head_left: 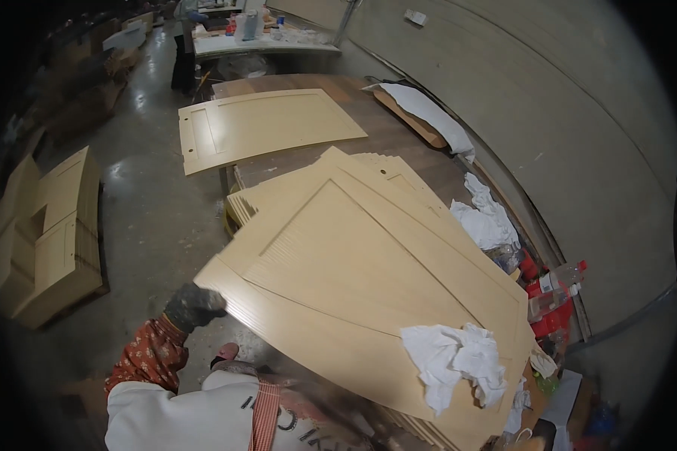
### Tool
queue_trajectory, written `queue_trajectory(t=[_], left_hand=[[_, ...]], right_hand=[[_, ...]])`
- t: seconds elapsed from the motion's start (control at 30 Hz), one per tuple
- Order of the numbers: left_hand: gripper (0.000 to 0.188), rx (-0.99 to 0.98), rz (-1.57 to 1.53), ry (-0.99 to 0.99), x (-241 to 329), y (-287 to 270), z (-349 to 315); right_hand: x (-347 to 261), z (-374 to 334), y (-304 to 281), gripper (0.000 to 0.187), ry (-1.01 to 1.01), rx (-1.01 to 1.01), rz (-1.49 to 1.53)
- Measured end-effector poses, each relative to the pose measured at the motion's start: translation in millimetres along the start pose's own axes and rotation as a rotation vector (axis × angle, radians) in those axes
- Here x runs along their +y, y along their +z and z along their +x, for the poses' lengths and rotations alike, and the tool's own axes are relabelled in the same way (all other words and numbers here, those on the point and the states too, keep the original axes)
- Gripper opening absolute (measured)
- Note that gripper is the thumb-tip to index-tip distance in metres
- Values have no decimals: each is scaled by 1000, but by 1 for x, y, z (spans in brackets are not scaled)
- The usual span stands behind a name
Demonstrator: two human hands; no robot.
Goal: The person wipes wooden panels with a cloth and sponge, applies liquid from a squeeze bottle onto the panels, and spreads paste from a container onto the panel edges using a tool.
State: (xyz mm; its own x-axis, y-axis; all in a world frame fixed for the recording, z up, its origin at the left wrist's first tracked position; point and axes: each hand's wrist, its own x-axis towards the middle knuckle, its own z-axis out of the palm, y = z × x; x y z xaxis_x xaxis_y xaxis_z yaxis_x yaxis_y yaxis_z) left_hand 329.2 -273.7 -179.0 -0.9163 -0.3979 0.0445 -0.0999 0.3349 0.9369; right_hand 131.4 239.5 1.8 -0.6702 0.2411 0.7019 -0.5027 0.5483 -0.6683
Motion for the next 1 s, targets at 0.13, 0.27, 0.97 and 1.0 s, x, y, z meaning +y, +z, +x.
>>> queue_trajectory(t=[0.13,0.27,0.97,1.0], left_hand=[[42,-181,82,320,5,6,22],[42,-290,90,615,39,11,39],[43,-597,-894,320,52,36,30],[43,-596,-899,313,58,29,32]], right_hand=[[-78,-2,53,78,13,-114,352],[-151,-11,142,90,226,-389,604],[-200,-9,424,51,-3,-852,389],[-202,-16,431,53,-127,-876,366]])
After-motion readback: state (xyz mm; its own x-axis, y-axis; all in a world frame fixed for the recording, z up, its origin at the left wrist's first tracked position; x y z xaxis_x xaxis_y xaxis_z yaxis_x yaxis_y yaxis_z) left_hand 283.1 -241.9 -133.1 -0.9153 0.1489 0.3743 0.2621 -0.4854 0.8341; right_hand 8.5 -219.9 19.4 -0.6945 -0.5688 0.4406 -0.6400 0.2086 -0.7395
